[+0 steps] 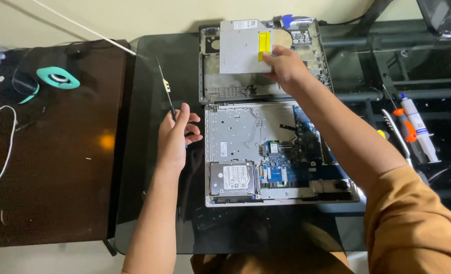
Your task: The person uses a screwdriver to remove screws from the laptop's cooling system and then detaches the heatsink. They proceed to unscrew and remove the hard drive from the laptop chassis.
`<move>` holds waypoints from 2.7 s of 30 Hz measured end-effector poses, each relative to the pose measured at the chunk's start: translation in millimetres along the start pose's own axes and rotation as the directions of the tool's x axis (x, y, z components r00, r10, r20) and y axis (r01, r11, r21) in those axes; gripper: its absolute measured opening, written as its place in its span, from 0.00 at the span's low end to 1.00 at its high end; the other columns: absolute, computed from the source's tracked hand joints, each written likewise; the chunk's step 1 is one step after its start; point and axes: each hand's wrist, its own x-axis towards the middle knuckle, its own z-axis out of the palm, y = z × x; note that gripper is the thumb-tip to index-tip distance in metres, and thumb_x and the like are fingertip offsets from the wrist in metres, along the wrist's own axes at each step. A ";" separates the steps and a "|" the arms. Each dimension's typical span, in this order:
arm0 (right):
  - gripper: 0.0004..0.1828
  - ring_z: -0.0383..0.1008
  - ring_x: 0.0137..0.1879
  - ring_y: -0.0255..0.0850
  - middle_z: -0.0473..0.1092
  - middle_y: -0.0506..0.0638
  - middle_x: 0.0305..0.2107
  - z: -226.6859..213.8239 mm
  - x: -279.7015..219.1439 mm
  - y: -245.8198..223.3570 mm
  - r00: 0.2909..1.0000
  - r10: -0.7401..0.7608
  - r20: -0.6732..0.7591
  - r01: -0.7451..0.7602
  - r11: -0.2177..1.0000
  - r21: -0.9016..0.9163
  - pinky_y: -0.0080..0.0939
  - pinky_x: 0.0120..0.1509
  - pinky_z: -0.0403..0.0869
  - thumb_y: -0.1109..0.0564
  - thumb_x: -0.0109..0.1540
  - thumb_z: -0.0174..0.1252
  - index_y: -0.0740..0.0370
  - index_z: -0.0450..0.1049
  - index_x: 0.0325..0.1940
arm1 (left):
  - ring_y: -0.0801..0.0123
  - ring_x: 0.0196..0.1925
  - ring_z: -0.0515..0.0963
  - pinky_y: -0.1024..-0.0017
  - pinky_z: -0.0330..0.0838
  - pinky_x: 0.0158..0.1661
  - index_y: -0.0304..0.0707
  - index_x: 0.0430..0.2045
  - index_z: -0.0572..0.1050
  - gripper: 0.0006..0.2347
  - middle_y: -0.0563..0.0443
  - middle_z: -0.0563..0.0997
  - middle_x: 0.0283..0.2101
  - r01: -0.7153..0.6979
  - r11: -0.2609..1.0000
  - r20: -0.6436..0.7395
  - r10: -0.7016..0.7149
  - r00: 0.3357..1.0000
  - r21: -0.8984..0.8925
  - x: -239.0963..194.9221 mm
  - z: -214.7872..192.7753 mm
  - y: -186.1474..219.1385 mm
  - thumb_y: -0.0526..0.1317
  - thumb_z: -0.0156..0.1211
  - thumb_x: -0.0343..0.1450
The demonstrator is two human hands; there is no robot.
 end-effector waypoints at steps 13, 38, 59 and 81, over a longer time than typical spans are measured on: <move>0.14 0.77 0.59 0.39 0.74 0.48 0.58 41.8 52.0 -20.6 0.998 0.060 -0.037 -0.064 0.990 -0.124 0.30 0.51 0.86 0.54 0.68 0.55 0.56 0.76 0.57 | 0.77 0.25 0.74 0.74 0.76 0.26 0.41 0.35 0.69 0.16 0.52 0.78 0.35 0.002 0.999 0.043 -0.001 0.999 -0.037 -0.4 1.6 -2.3 0.54 0.56 0.71; 0.16 0.77 0.54 0.45 0.72 0.58 0.53 -3.5 -34.9 -28.6 0.766 -0.583 0.269 0.629 0.595 -0.500 0.40 0.47 0.85 0.55 0.73 0.57 0.64 0.69 0.62 | 0.84 0.16 0.56 0.82 0.44 0.18 0.43 0.31 0.64 0.19 0.53 0.73 0.29 0.020 0.999 0.109 -0.014 0.994 -0.050 0.6 -1.1 -0.3 0.60 0.48 0.70; 0.20 0.73 0.44 0.41 0.76 0.48 0.45 -112.9 -214.4 79.8 0.484 -0.448 0.752 0.835 -0.022 -0.550 0.41 0.46 0.68 0.49 0.60 0.68 0.59 0.78 0.53 | 0.71 0.19 0.68 0.70 0.56 0.23 0.35 0.30 0.73 0.10 0.54 0.71 0.20 -0.538 0.359 0.313 0.522 0.793 0.763 -95.2 -17.8 47.4 0.40 0.52 0.80; 0.45 0.67 0.64 0.53 0.69 0.54 0.60 -24.7 -240.1 104.1 0.764 -0.263 0.590 0.637 0.458 -0.621 0.54 0.62 0.70 0.42 0.53 0.71 0.61 0.60 0.68 | 0.81 0.22 0.65 0.79 0.57 0.26 0.48 0.63 0.76 0.20 0.62 0.70 0.17 0.188 0.901 0.057 -0.227 0.972 0.391 -158.2 -36.1 -51.3 0.45 0.45 0.77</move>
